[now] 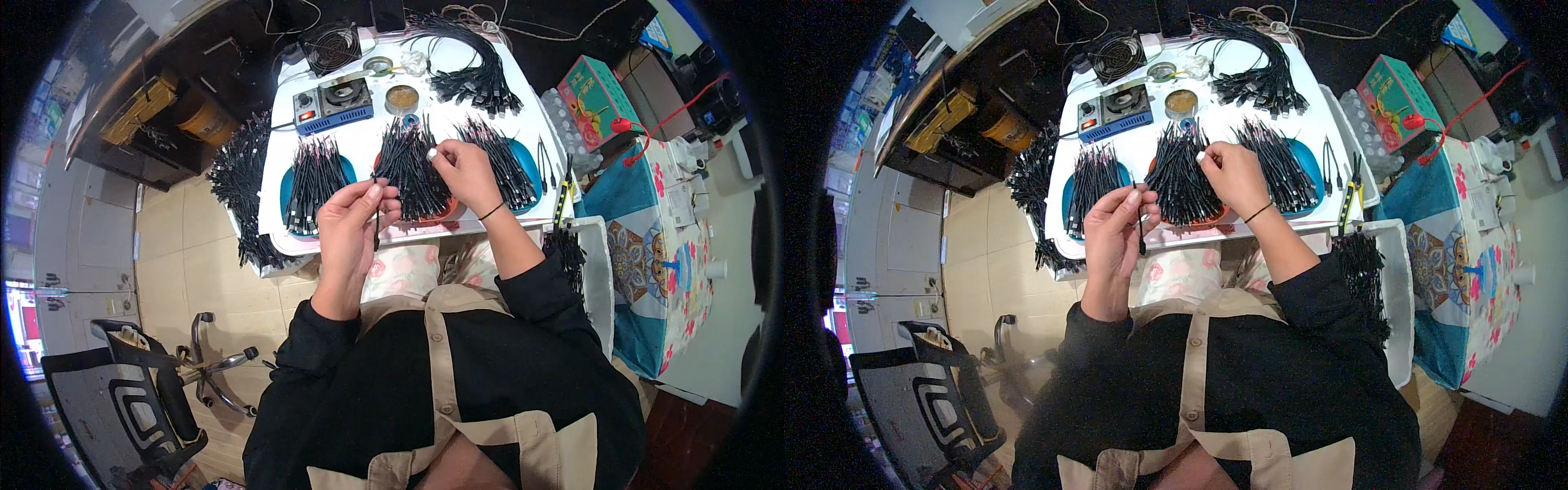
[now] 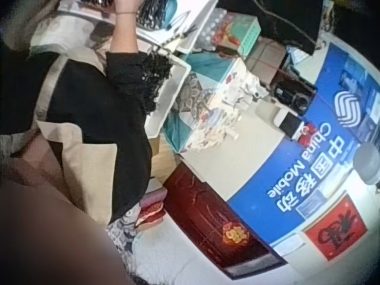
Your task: The person sits on the floor and repeatedly picks black wires from trays, attaches small white cylindrical components to the wire ends, and places the assembled units into a white bin. The person handles wires and components by hand throughout the clip.
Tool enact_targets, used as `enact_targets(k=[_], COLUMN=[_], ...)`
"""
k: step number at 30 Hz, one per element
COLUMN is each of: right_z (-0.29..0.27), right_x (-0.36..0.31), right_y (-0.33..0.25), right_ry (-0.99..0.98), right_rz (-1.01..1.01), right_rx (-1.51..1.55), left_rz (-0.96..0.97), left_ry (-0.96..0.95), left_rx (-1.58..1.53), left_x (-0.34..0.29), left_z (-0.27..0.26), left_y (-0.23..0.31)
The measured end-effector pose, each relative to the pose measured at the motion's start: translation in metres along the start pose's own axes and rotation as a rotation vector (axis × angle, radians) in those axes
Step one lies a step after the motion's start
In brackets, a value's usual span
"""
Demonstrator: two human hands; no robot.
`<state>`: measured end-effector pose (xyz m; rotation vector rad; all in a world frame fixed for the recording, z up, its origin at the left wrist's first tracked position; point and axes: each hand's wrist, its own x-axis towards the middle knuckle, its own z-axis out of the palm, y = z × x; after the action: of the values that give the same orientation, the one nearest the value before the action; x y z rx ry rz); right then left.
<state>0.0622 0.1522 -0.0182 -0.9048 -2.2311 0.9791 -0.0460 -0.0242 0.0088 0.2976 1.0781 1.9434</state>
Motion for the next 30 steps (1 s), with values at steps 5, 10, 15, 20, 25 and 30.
enact_targets(k=[5,10,15,20,25,30], right_z=[-0.001,-0.016,-0.031,-0.03,-0.039,-0.066], right_x=[0.001,-0.009,-0.06,-0.092,-0.106,-0.105], right_y=[-0.003,-0.025,-0.058,-0.068,-0.068,-0.069], right_ry=[0.031,0.058,-0.175,-0.177,-0.154,-0.053], right_rz=[-0.025,-0.098,-0.13,-0.26,-0.274,-0.188], right_rx=[-0.038,0.05,0.253,0.16,0.163,0.297], left_rz=[-0.018,0.005,0.012,0.032,0.094,0.2], left_ry=[0.033,0.065,0.002,-0.076,-0.124,-0.139], left_rx=[-0.06,-0.078,-0.154,-0.13,-0.046,0.083], left_x=[0.001,-0.004,-0.009,-0.02,-0.033,-0.05], left_z=[0.004,0.008,0.022,0.037,0.047,0.052], left_y=[-0.004,-0.003,0.001,-0.001,-0.006,-0.011])
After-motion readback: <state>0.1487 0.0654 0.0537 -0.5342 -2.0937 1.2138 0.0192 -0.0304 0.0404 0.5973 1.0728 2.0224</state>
